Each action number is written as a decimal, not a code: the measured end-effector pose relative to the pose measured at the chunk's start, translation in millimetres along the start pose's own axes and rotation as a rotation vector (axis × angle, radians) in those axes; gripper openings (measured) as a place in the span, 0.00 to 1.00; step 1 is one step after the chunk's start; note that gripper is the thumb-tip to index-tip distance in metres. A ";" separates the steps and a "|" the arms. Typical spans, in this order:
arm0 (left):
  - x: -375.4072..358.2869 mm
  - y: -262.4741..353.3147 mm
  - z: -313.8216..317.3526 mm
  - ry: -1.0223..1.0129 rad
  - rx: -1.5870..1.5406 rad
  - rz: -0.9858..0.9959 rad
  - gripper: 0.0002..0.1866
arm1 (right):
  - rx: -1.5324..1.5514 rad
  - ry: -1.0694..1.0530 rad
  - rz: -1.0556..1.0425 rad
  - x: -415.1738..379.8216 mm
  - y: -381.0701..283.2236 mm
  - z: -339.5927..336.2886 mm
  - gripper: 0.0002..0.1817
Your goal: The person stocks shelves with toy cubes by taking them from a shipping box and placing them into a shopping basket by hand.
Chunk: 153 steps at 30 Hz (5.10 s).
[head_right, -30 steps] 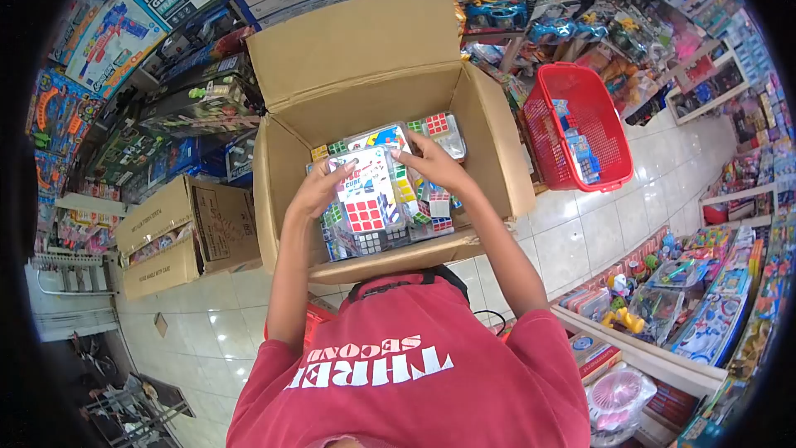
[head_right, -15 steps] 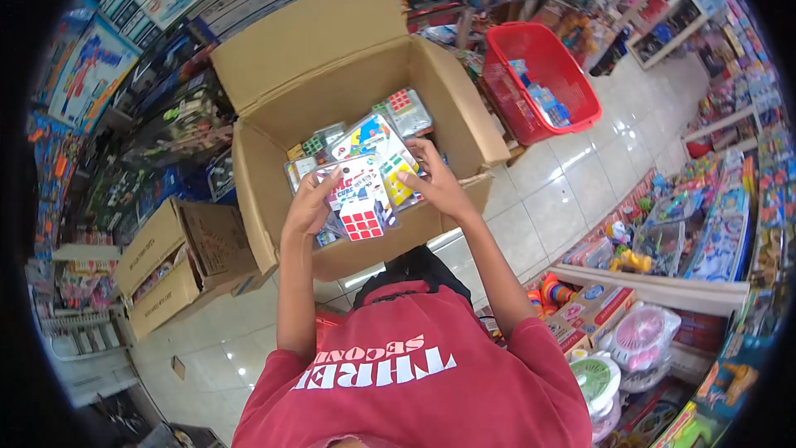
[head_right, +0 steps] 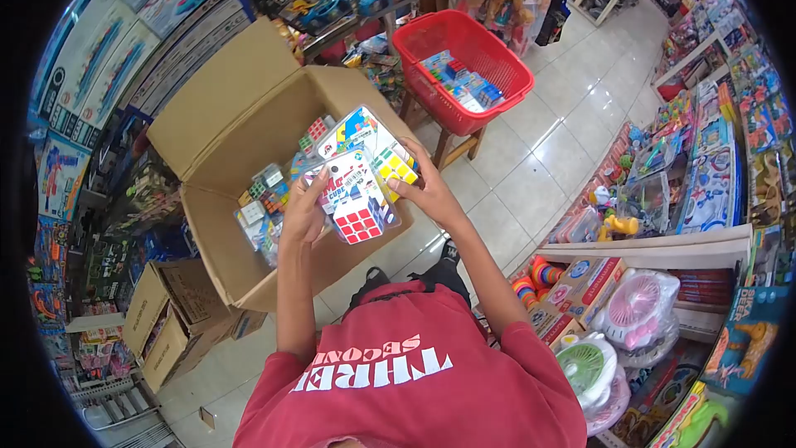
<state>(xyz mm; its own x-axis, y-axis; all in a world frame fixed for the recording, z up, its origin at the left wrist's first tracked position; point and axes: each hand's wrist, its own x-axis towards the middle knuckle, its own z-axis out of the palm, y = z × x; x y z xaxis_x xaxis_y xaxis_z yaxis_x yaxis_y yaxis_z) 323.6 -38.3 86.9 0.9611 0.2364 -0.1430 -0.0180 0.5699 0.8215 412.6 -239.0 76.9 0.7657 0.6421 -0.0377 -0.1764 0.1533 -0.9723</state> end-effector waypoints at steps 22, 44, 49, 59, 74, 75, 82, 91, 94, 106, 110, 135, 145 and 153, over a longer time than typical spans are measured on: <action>175.5 -175.4 155.4 -0.038 -0.013 -0.267 0.15 | 0.050 0.349 0.051 51.7 9.2 -289.8 0.39; 353.4 -164.8 65.4 0.564 -0.232 0.021 0.13 | -0.407 -0.261 -0.076 392.5 93.1 -394.6 0.33; 354.2 -160.3 65.3 0.639 -0.227 0.020 0.13 | -0.443 -0.477 -0.058 410.8 114.7 -390.2 0.34; 363.2 -175.6 60.2 0.701 -0.214 0.041 0.13 | -0.358 -0.723 0.146 435.7 130.4 -389.0 0.35; 378.8 -179.5 65.8 0.623 -0.193 0.005 0.09 | -0.743 -0.862 -0.038 412.9 176.0 -393.2 0.29; 379.9 -177.9 67.5 0.633 -0.187 0.000 0.09 | -0.778 -0.810 -0.068 410.3 171.8 -391.6 0.29; 379.5 -178.4 65.3 0.612 -0.169 0.010 0.10 | -1.029 -0.591 0.157 393.2 133.3 -403.9 0.31; 378.5 -183.5 60.2 0.619 -0.176 0.000 0.09 | -1.037 -0.685 0.398 366.5 153.2 -408.2 0.32; 379.4 -179.8 67.0 0.625 -0.190 -0.009 0.09 | -1.063 -0.615 0.382 364.3 152.4 -403.9 0.34; 386.8 -168.6 78.5 0.598 -0.190 -0.002 0.10 | -1.107 -0.509 0.289 374.4 128.3 -403.7 0.35; 406.4 -160.0 86.6 0.583 -0.234 0.037 0.12 | -0.706 -0.369 0.092 386.8 64.2 -380.6 0.25; 411.8 -277.0 108.9 -0.127 1.410 -0.288 0.28 | -1.290 -0.335 0.066 441.9 104.0 -355.3 0.40; 395.1 -284.0 127.3 -0.002 1.672 -0.320 0.36 | -1.334 -0.409 0.087 443.0 141.3 -331.7 0.45; 402.9 -279.2 131.1 -0.049 1.682 -0.469 0.38 | -1.412 -0.494 0.166 442.5 123.7 -318.3 0.49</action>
<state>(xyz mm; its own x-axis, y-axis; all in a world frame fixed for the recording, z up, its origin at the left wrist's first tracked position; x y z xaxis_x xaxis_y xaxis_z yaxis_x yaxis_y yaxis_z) 752.0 -205.3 -127.7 0.8082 0.2645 -0.5262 0.4903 -0.7972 0.3522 926.5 -175.0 -133.5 0.4672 0.8044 -0.3670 0.7063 -0.5892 -0.3924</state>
